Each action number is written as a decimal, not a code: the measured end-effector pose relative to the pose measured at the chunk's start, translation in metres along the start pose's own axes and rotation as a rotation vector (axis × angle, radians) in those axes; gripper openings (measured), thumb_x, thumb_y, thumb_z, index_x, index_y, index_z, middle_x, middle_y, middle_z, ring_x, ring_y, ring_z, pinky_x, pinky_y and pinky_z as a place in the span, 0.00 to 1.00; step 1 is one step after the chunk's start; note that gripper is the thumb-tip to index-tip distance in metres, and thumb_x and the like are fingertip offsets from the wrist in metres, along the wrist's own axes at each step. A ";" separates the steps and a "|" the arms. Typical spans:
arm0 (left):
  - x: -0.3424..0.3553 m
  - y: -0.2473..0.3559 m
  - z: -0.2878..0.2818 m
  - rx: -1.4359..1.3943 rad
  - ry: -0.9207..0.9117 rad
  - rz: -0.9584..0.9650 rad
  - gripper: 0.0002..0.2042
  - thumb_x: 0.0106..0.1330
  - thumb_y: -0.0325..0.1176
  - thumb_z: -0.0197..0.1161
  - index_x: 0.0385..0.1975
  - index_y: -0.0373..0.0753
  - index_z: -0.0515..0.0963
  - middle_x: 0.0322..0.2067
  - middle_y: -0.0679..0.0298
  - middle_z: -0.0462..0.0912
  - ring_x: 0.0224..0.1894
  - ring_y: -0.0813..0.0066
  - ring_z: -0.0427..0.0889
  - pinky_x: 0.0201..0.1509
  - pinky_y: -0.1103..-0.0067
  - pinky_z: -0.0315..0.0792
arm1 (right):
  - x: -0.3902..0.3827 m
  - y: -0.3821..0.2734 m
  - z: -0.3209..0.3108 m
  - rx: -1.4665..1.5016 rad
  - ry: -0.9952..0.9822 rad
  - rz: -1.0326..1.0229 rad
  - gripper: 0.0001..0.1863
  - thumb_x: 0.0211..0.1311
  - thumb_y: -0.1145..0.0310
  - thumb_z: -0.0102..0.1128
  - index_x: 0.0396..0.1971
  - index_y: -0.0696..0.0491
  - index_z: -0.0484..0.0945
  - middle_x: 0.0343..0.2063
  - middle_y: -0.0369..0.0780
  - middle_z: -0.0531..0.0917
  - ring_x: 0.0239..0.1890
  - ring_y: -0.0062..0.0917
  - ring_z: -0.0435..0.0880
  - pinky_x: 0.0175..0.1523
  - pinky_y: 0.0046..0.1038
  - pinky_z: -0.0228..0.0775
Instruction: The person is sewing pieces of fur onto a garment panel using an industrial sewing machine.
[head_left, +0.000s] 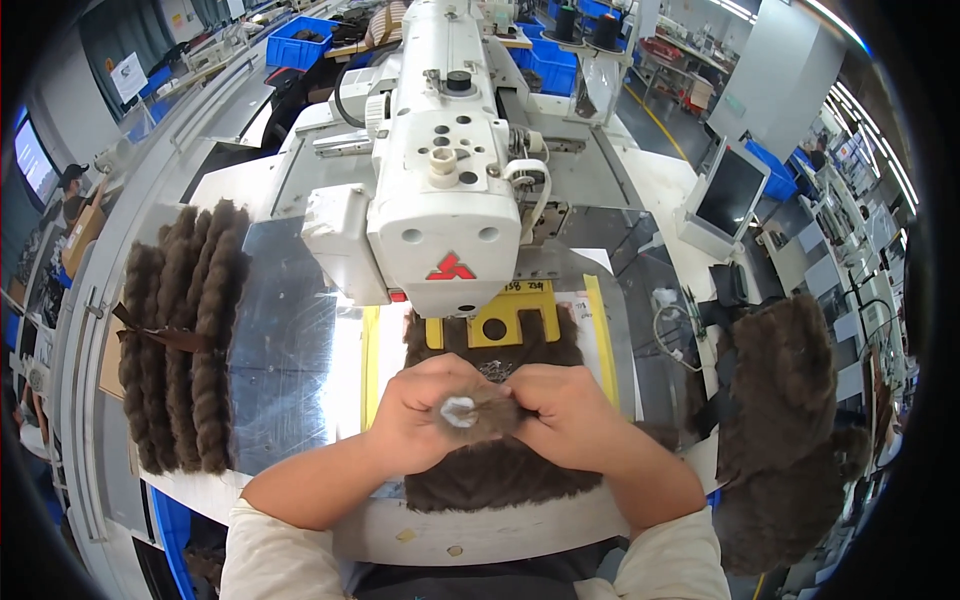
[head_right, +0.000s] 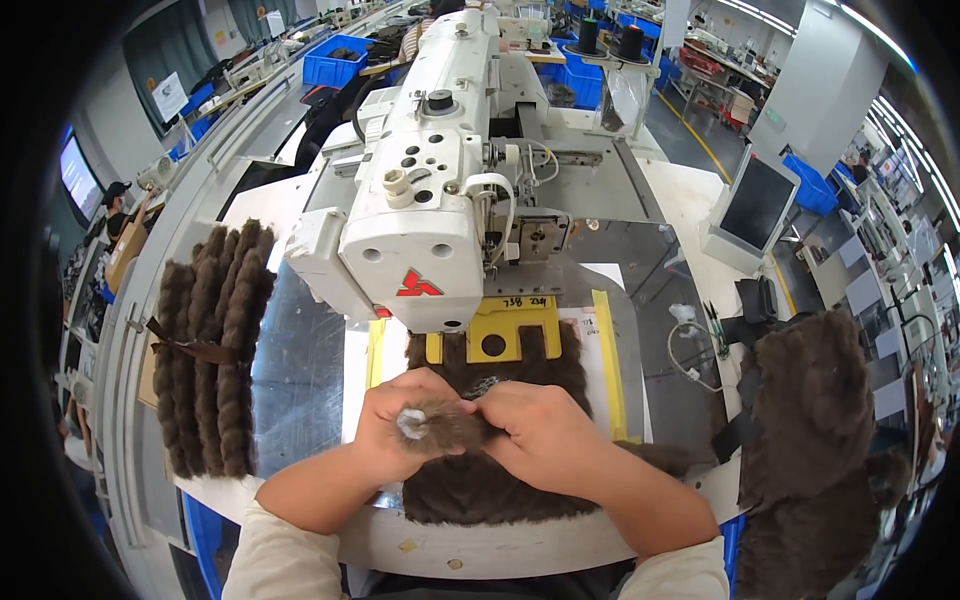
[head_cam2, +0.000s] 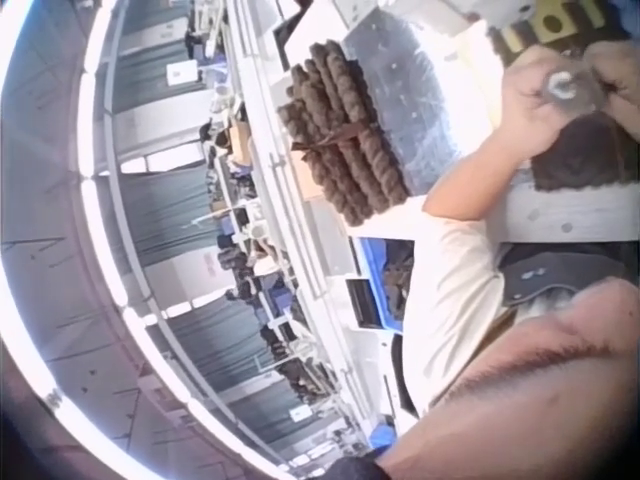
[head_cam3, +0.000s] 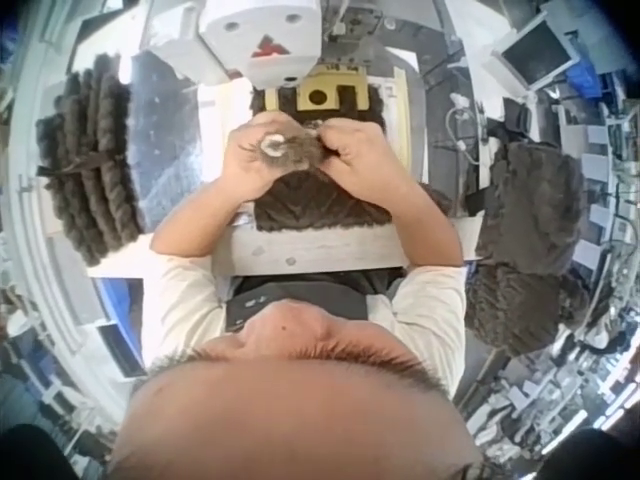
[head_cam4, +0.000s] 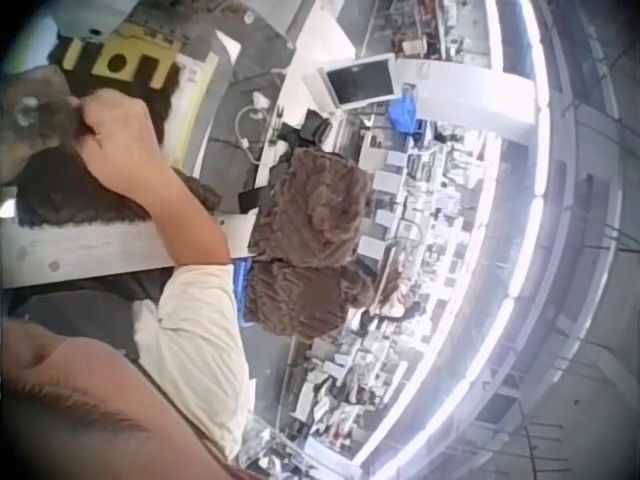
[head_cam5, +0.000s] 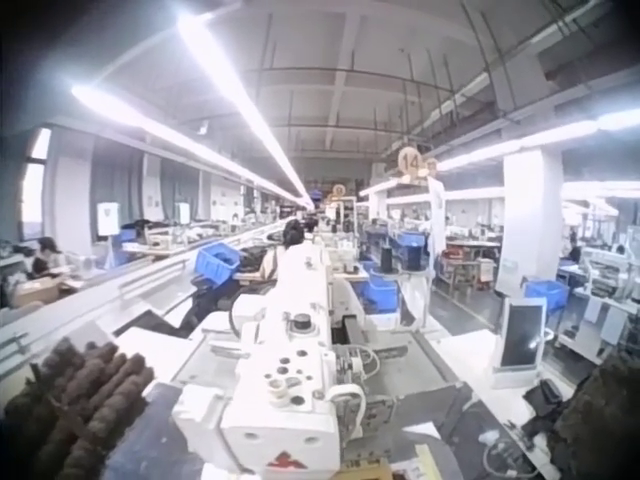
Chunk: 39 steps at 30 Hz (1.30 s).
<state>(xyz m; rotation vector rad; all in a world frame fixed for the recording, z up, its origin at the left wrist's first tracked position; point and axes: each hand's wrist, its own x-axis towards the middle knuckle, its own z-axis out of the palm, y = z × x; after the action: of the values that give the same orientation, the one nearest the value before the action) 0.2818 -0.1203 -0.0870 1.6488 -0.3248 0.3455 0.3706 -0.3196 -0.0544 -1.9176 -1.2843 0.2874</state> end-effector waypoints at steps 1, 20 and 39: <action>0.000 0.000 0.003 -0.004 0.062 0.024 0.16 0.50 0.18 0.79 0.41 0.35 0.88 0.36 0.63 0.84 0.37 0.72 0.84 0.43 0.76 0.80 | 0.000 0.000 0.005 0.037 0.094 -0.002 0.09 0.57 0.72 0.70 0.36 0.58 0.81 0.30 0.45 0.83 0.35 0.43 0.84 0.39 0.39 0.77; 0.010 -0.022 -0.008 0.069 -0.358 0.038 0.09 0.60 0.23 0.70 0.39 0.34 0.83 0.35 0.60 0.85 0.37 0.63 0.85 0.45 0.72 0.75 | 0.001 -0.005 -0.023 0.092 -0.007 -0.022 0.11 0.51 0.75 0.75 0.34 0.56 0.83 0.26 0.39 0.83 0.28 0.31 0.83 0.34 0.30 0.74; -0.010 -0.040 -0.023 0.470 -0.075 -0.467 0.21 0.69 0.25 0.61 0.63 0.35 0.74 0.45 0.49 0.85 0.40 0.55 0.85 0.49 0.66 0.78 | 0.085 0.105 0.042 0.057 0.005 0.311 0.13 0.55 0.65 0.73 0.33 0.60 0.84 0.25 0.46 0.86 0.26 0.39 0.86 0.35 0.34 0.76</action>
<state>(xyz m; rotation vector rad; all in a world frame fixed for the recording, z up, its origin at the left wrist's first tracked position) 0.2879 -0.0928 -0.1256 2.1377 0.1035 0.0003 0.4569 -0.2439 -0.1381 -2.0647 -0.9613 0.4710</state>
